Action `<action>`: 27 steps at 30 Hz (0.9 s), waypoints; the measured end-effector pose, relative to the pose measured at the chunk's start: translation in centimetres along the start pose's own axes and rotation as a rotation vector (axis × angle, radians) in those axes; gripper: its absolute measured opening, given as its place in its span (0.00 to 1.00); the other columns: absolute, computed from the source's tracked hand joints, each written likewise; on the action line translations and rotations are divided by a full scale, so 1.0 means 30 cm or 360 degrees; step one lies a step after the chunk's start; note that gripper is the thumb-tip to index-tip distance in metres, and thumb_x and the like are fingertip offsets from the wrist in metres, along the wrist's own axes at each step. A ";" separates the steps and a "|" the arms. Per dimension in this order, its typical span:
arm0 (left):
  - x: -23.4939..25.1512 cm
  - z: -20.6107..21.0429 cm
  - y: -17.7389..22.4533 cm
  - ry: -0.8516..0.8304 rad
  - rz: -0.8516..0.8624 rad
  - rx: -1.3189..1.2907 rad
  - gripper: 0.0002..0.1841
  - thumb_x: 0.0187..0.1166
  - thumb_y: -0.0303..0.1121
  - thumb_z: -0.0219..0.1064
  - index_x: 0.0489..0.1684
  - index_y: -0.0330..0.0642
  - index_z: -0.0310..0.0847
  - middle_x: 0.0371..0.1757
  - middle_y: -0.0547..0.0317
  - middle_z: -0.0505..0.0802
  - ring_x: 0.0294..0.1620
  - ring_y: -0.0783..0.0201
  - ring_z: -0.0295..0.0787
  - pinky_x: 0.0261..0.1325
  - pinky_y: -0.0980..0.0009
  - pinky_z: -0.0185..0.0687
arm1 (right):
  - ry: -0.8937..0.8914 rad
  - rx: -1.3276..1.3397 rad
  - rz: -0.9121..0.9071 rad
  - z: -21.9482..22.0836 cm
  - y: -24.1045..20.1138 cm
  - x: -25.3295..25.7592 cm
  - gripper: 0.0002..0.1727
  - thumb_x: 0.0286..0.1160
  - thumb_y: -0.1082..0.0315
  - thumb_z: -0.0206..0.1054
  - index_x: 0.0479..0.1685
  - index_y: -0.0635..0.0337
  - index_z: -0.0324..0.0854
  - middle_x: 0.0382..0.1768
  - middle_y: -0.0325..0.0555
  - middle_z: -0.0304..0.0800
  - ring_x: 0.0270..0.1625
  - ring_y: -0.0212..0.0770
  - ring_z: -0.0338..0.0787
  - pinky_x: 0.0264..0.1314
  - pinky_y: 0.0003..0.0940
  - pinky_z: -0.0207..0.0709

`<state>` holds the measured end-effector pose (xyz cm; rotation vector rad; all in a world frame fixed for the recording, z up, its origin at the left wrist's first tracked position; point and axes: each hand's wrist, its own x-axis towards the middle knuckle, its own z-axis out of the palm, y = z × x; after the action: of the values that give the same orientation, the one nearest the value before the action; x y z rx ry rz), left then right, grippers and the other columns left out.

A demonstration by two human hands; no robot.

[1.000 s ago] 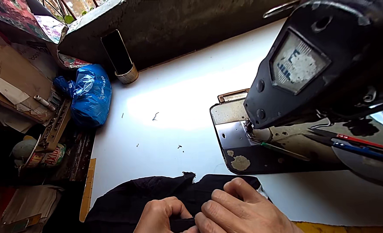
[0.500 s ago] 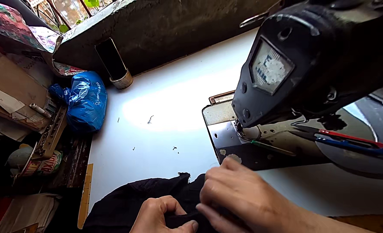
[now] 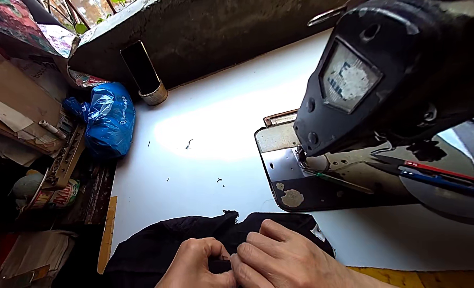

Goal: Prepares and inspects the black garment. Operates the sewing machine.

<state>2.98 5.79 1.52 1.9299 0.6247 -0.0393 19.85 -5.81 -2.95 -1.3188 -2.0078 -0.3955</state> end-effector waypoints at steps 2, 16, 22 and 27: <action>0.005 0.003 -0.004 -0.0004 0.0014 0.0031 0.09 0.66 0.34 0.77 0.27 0.36 0.89 0.27 0.66 0.89 0.29 0.85 0.79 0.34 0.84 0.71 | -0.0034 -0.0052 -0.0040 0.000 -0.001 0.007 0.17 0.84 0.77 0.49 0.30 0.55 0.79 0.22 0.40 0.75 0.26 0.40 0.71 0.34 0.35 0.61; 0.018 -0.009 -0.009 -0.0049 -0.0082 -0.0046 0.10 0.69 0.37 0.77 0.25 0.40 0.88 0.23 0.71 0.87 0.24 0.87 0.77 0.29 0.86 0.68 | 0.0032 0.0492 0.0338 0.007 0.075 0.007 0.08 0.81 0.65 0.57 0.36 0.53 0.80 0.24 0.39 0.75 0.23 0.35 0.74 0.22 0.28 0.61; 0.020 -0.005 -0.018 -0.0048 -0.0006 -0.0023 0.08 0.65 0.32 0.76 0.24 0.37 0.87 0.24 0.69 0.88 0.27 0.86 0.79 0.32 0.85 0.71 | -0.0006 0.0168 0.0120 0.032 0.025 0.005 0.11 0.84 0.69 0.54 0.34 0.52 0.79 0.24 0.41 0.77 0.24 0.41 0.75 0.25 0.33 0.63; -0.050 -0.056 0.052 0.0003 0.0170 0.0039 0.08 0.68 0.27 0.76 0.25 0.29 0.88 0.28 0.55 0.91 0.30 0.78 0.83 0.36 0.79 0.76 | 0.0149 0.0374 0.0223 0.016 0.037 0.039 0.10 0.82 0.68 0.55 0.32 0.52 0.77 0.22 0.41 0.75 0.24 0.41 0.75 0.27 0.33 0.62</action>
<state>1.95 6.16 4.05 1.9841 0.5237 0.0222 20.38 -4.26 -2.62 -1.2598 -1.8102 -0.1477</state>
